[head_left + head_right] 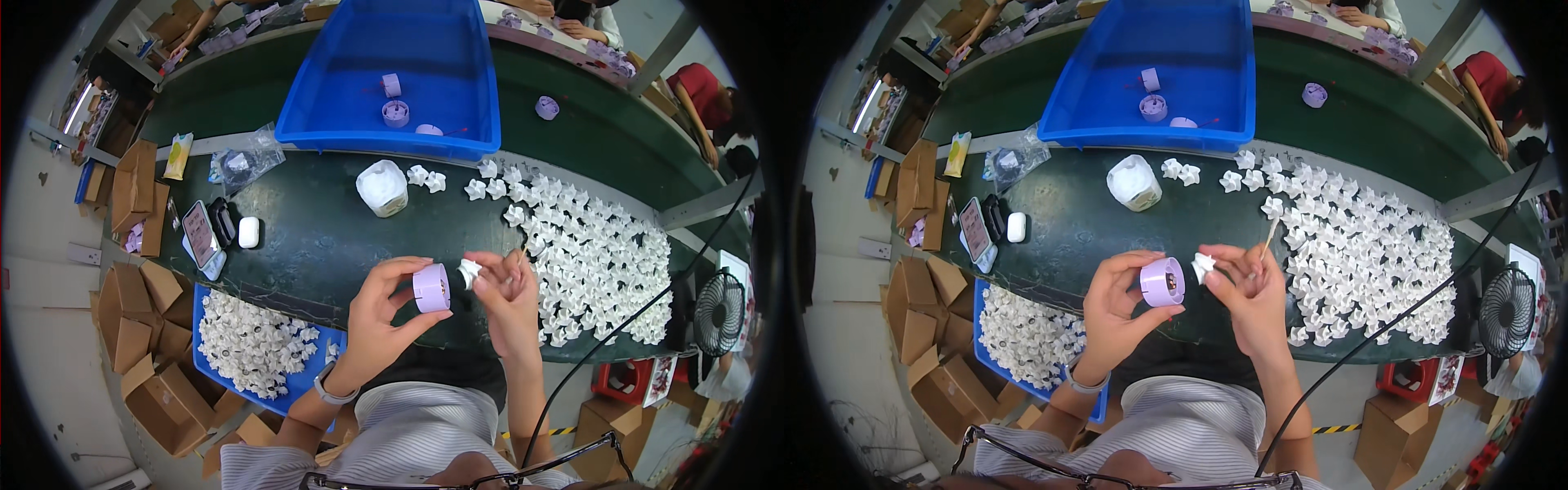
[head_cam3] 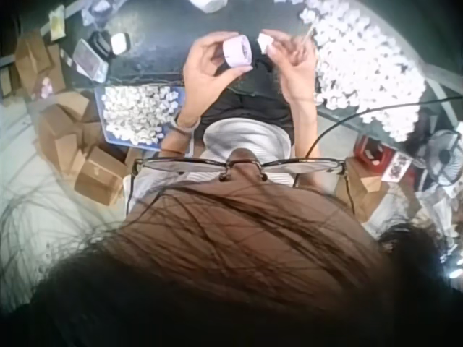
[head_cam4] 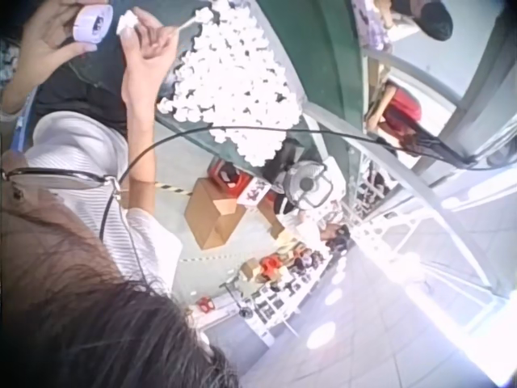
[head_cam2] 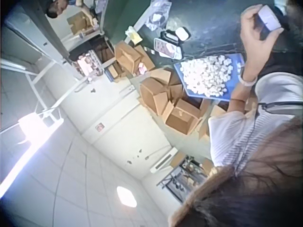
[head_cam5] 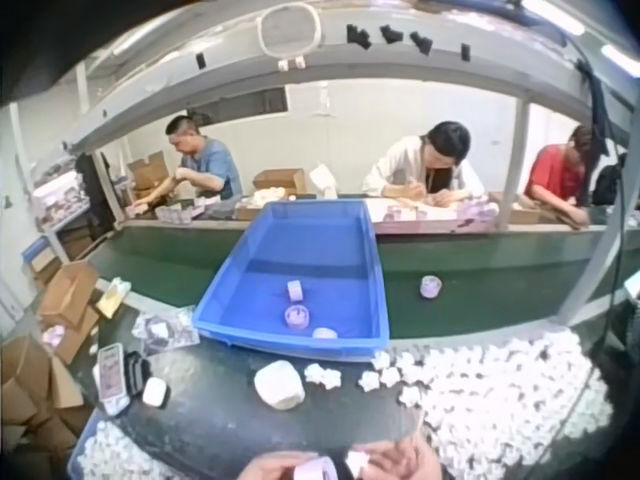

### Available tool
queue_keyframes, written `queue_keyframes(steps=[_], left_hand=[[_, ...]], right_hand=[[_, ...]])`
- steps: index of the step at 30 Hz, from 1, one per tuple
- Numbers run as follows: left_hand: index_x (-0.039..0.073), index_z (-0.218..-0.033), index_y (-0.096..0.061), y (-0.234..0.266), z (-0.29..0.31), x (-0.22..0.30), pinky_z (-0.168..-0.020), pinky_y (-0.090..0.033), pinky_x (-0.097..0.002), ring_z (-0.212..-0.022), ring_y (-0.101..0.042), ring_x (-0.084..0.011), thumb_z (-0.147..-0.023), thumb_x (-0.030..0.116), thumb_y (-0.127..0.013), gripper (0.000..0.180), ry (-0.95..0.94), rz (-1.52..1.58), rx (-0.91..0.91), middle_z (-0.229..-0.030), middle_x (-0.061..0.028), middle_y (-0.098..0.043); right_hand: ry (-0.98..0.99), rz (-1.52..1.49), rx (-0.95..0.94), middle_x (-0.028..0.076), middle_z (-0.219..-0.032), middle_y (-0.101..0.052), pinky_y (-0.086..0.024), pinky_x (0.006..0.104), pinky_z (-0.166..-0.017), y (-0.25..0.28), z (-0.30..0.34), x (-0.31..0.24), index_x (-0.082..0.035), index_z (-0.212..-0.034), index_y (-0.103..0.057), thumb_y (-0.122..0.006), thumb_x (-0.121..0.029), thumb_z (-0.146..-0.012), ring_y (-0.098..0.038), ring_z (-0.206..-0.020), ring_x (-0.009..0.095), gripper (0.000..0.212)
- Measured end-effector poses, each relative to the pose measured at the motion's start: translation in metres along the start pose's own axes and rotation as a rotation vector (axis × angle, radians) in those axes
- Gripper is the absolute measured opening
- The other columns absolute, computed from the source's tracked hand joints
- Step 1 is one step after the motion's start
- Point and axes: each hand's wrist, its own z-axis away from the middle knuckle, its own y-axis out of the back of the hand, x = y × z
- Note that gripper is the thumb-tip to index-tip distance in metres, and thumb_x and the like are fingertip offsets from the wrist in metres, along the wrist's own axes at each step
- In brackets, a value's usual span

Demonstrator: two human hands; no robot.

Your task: Applying adhesive to small electronic components and attaching decorative or protective plastic parts at an assembly line.

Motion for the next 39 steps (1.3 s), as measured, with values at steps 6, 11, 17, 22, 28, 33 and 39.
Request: queue_keyframes(steps=[6,11,17,22,28,33,39], left_hand=[[0.001,-0.117,-0.048,-0.006,0.002,-0.001,-0.094,-0.049,-0.0346,-0.115,-0.051,-0.0214,-0.071,-0.01,-0.072,0.054,-0.054,-0.035,-0.043,-0.123,-0.0127,-0.047],[0.002,-0.119,-0.048,-0.006,0.002,-0.003,-0.094,-0.05,-0.0344,-0.115,-0.051,-0.0221,-0.07,-0.009,-0.073,0.056,-0.1,-0.028,-0.065,-0.123,-0.0132,-0.047],[0.0,-0.111,-0.054,-0.006,0.0,-0.002,-0.09,-0.053,-0.0332,-0.111,-0.055,-0.022,-0.067,-0.005,-0.078,0.051,-0.122,-0.132,-0.09,-0.116,-0.013,-0.051],[-0.002,-0.108,-0.054,-0.003,-0.006,0.004,-0.091,-0.052,-0.0337,-0.104,-0.057,-0.0214,-0.061,-0.008,-0.08,0.054,-0.061,-0.05,-0.173,-0.107,-0.0119,-0.051],[0.0,-0.102,-0.053,-0.008,-0.013,0.001,-0.087,-0.054,-0.0318,-0.096,-0.058,-0.0158,-0.062,-0.008,-0.08,0.048,0.028,0.083,-0.246,-0.098,-0.0067,-0.05],[0.002,-0.1,-0.05,-0.012,-0.015,-0.009,-0.084,-0.055,-0.0301,-0.095,-0.058,-0.0137,-0.062,-0.01,-0.079,0.049,0.176,0.216,-0.295,-0.097,-0.0059,-0.049],[0.003,-0.099,-0.049,-0.024,-0.015,-0.008,-0.084,-0.055,-0.0298,-0.093,-0.057,-0.0126,-0.061,-0.008,-0.081,0.051,0.097,0.125,-0.276,-0.096,-0.005,-0.047]], right_hand=[[0.051,0.019,-0.057,0.02,-0.106,-0.058,-0.045,0.0327,-0.09,0.0,0.01,0.0,-0.011,-0.082,-0.031,-0.067,0.011,-0.074,-0.056,-0.103,0.021,0.044],[0.085,0.065,-0.088,0.021,-0.105,-0.057,-0.051,0.0364,-0.089,-0.004,0.012,-0.006,-0.01,-0.082,-0.03,-0.066,0.014,-0.074,-0.057,-0.104,0.021,0.044],[0.133,0.342,-0.207,0.021,-0.105,-0.059,-0.052,0.0346,-0.089,0.003,0.014,-0.019,-0.009,-0.08,-0.029,-0.067,0.015,-0.073,-0.059,-0.102,0.022,0.046],[0.09,0.381,-0.272,0.021,-0.103,-0.06,-0.052,0.0326,-0.088,0.0,0.014,-0.037,-0.009,-0.077,-0.027,-0.069,0.012,-0.073,-0.06,-0.1,0.021,0.047],[0.07,0.473,-0.265,0.021,-0.101,-0.063,-0.053,0.0302,-0.086,0.007,0.016,-0.043,-0.008,-0.075,-0.026,-0.07,0.008,-0.075,-0.062,-0.098,0.019,0.047],[0.092,0.44,-0.267,0.021,-0.1,-0.064,-0.053,0.0291,-0.085,0.014,0.015,-0.044,-0.007,-0.074,-0.026,-0.07,0.006,-0.076,-0.063,-0.097,0.018,0.046],[0.077,0.43,-0.264,0.022,-0.1,-0.064,-0.053,0.0279,-0.083,0.022,0.014,-0.051,-0.007,-0.073,-0.026,-0.07,0.005,-0.076,-0.063,-0.097,0.019,0.046]])
